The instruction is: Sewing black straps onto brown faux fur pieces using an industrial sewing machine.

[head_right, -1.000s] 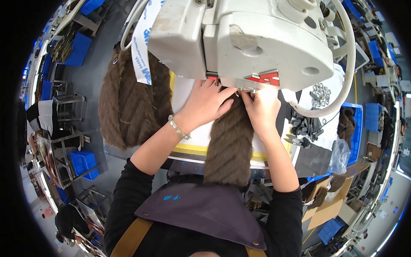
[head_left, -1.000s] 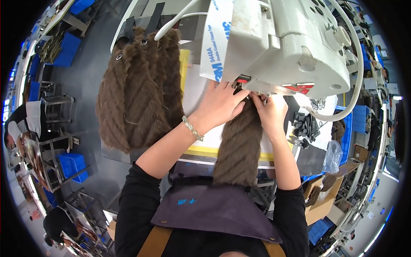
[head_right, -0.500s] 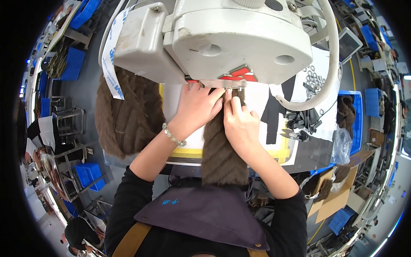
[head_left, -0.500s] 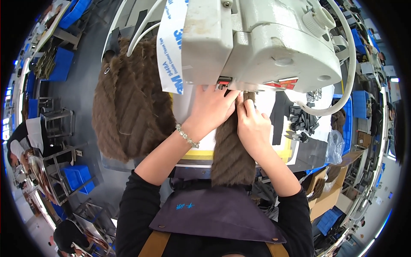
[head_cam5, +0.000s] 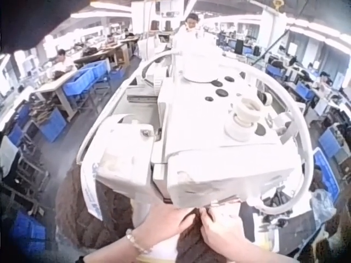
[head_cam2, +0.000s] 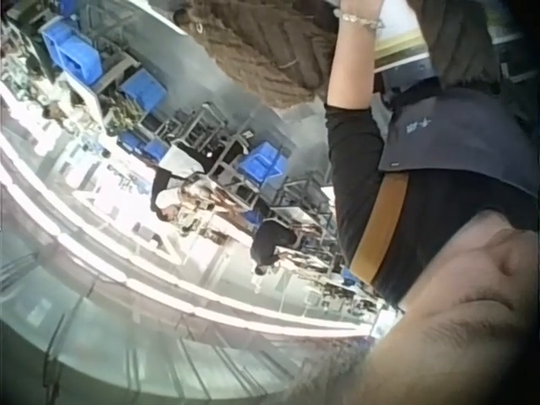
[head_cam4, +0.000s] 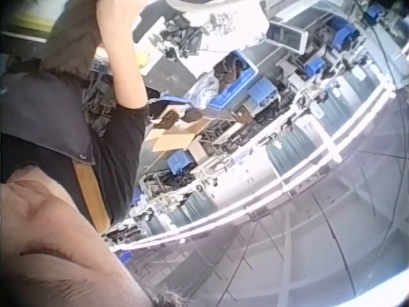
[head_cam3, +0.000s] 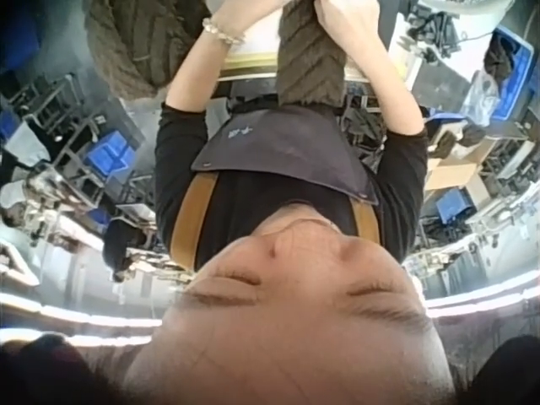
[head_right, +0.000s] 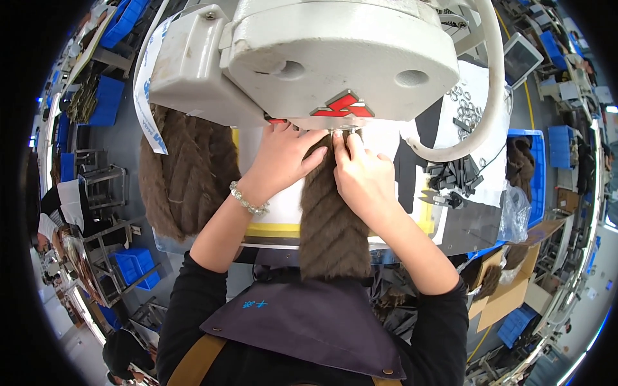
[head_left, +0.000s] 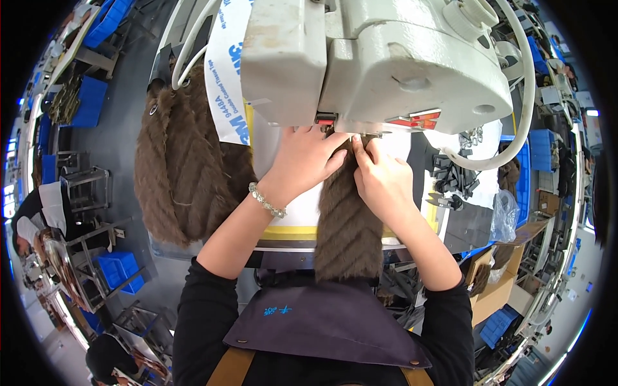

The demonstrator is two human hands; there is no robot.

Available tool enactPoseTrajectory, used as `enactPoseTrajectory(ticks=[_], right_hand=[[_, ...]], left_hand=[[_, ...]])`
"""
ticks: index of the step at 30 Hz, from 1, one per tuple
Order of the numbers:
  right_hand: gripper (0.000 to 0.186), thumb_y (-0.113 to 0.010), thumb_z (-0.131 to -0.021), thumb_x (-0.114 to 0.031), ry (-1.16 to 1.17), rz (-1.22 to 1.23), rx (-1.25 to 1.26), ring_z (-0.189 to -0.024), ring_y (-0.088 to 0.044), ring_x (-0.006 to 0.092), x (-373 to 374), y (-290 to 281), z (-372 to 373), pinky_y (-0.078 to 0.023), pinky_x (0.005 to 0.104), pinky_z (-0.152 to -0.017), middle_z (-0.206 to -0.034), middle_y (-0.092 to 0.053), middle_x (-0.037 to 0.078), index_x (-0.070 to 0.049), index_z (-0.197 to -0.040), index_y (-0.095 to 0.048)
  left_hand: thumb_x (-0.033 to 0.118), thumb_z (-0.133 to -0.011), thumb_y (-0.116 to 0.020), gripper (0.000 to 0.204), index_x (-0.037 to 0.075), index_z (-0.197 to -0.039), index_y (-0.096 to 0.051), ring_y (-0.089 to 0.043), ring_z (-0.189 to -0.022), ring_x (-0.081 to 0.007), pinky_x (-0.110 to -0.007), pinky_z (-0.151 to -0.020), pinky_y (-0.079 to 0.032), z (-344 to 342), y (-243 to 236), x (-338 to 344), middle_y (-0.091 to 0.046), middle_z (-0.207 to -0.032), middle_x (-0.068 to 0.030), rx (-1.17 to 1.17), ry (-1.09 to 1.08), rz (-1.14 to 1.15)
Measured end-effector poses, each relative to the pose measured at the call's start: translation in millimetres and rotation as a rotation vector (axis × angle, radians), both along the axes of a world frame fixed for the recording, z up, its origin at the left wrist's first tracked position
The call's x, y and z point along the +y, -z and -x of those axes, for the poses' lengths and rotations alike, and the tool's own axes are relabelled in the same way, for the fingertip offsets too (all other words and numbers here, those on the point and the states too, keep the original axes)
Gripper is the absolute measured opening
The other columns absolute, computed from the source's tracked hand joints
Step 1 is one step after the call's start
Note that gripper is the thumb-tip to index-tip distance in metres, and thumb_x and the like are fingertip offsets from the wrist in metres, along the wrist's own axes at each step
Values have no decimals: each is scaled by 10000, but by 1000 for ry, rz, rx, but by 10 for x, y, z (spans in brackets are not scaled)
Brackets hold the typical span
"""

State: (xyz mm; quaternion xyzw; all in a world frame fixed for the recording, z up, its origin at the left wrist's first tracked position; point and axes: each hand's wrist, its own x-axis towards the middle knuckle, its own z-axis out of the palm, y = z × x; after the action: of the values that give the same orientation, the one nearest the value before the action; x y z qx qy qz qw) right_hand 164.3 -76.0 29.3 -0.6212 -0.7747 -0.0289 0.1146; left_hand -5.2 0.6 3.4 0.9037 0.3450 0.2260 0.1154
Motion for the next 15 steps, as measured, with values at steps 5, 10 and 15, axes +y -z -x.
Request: enactPoseTrajectory(ticks=[5,10,15], right_hand=[[453,-665,-740,-92,27,-5,-20,-668,-614,182,34,-36,43,-483,299,-583,-875,-564,45,-26,-1188,-657],[432,-663,-746,-88,26,-17,14,-662,-615,187,41,-15,26,-493,307,-585,-869,-572,45,-24,-1173,-663],[416,-662,-750,-86,32,-13,33,-645,-613,201,25,-16,42,-504,313,-581,-861,-574,48,-23,-1161,-667]], left_hand=[[282,-843,-670,274,143,-1079,-661,-605,-834,-279,-450,-756,-443,-41,-53,-32,-672,-789,-72,52,-47,-53],[278,-840,-670,250,144,-1051,-659,-605,-819,-269,-445,-753,-445,-64,-66,-33,-669,-777,-65,50,-47,-78],[268,-834,-671,244,145,-1045,-659,-604,-815,-266,-443,-778,-448,-61,-73,-35,-672,-796,-60,81,-51,-64]])
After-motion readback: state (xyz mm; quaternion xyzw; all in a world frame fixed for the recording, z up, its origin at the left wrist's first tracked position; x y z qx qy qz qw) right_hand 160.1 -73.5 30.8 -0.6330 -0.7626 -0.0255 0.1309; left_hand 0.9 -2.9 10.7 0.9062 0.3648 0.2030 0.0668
